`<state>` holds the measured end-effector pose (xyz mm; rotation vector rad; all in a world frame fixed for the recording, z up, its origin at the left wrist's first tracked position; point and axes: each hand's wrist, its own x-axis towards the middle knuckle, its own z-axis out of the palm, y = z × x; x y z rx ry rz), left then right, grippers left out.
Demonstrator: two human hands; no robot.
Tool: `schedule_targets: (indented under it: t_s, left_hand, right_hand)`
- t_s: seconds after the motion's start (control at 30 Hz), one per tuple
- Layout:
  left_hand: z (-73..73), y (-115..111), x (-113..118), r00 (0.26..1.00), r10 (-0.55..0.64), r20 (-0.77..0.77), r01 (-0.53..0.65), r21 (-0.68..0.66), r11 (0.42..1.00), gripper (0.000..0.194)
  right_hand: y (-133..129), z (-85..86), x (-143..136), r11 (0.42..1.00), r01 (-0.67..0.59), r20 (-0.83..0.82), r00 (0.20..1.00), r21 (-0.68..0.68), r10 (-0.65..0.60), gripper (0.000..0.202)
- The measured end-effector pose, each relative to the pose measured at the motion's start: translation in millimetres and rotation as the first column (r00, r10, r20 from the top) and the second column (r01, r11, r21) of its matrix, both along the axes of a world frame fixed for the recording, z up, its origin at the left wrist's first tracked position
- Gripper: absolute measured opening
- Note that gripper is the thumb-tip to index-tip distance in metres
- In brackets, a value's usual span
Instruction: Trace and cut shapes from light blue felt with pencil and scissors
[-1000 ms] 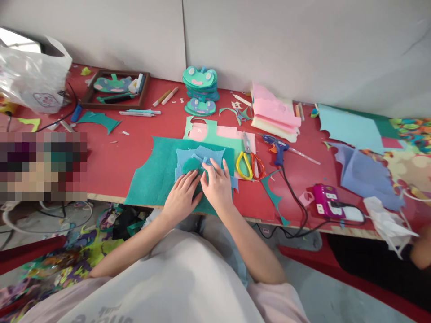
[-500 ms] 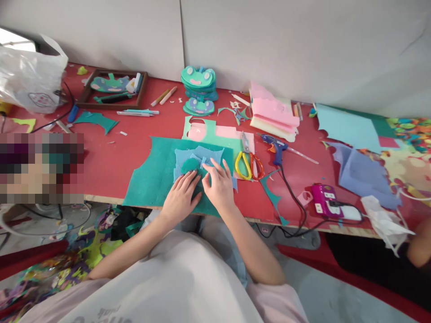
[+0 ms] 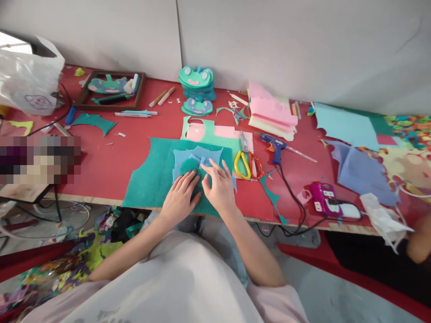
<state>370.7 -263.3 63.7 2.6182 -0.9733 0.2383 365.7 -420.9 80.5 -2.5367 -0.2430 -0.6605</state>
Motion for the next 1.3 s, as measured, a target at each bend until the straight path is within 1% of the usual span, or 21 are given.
schedule_targets:
  t_s: [0.07, 0.17, 0.3, 0.77, 0.93, 1.03, 1.1, 1.2, 1.3]
  left_hand:
    - [-0.3, -0.1, -0.1, 1.0, -0.003, -0.001, 0.003, -0.002, 1.0, 0.048]
    - [0.0, -0.2, -0.3, 1.0, 0.0, -0.006, 0.0, -0.006, 1.0, 0.048]
    - [0.9, -0.1, -0.4, 1.0, 0.002, -0.01, -0.002, -0.003, 1.0, 0.048]
    - [0.7, 0.0, 0.0, 1.0, 0.008, 0.0, -0.008, -0.002, 1.0, 0.049]
    - [0.3, 0.2, -0.5, 1.0, 0.005, 0.004, -0.005, 0.001, 1.0, 0.048]
    - [0.5, -0.3, -1.2, 1.0, 0.005, 0.006, -0.005, 0.013, 1.0, 0.048]
    - [1.9, -1.6, -1.1, 1.0, 0.003, 0.01, -0.003, 0.034, 0.999, 0.048]
    - [6.9, -5.3, 1.4, 1.0, 0.001, 0.017, -0.002, 0.07, 0.998, 0.047]
    - [14.6, -11.5, 6.1, 1.0, 0.009, 0.019, -0.01, 0.086, 0.996, 0.044]
  right_hand:
    - [0.3, -1.2, 0.1, 1.0, 0.005, -0.01, 1.0, -0.005, -0.005, 0.031]
    - [1.8, -5.8, 0.9, 0.999, -0.017, -0.037, 0.999, -0.048, 0.016, 0.03]
    - [3.2, -9.8, 1.4, 0.998, 0.009, 0.008, 1.0, -0.06, -0.009, 0.028]
    - [3.7, -7.9, 7.9, 0.998, 0.036, -0.019, 0.999, -0.059, -0.037, 0.029]
    - [3.1, -7.9, 6.8, 0.998, 0.004, -0.079, 0.997, -0.068, -0.009, 0.03]
    - [2.8, -6.9, 3.9, 1.0, 0.017, -0.059, 0.998, -0.013, -0.018, 0.03]
    - [1.8, -6.1, 2.2, 0.996, 0.067, -0.037, 0.997, 0.06, -0.065, 0.031]
    - [-1.3, -5.6, 1.5, 0.97, 0.158, -0.05, 0.987, 0.187, -0.152, 0.029]
    - [-4.4, -5.7, 1.6, 0.931, 0.195, -0.101, 0.98, 0.309, -0.171, 0.028]
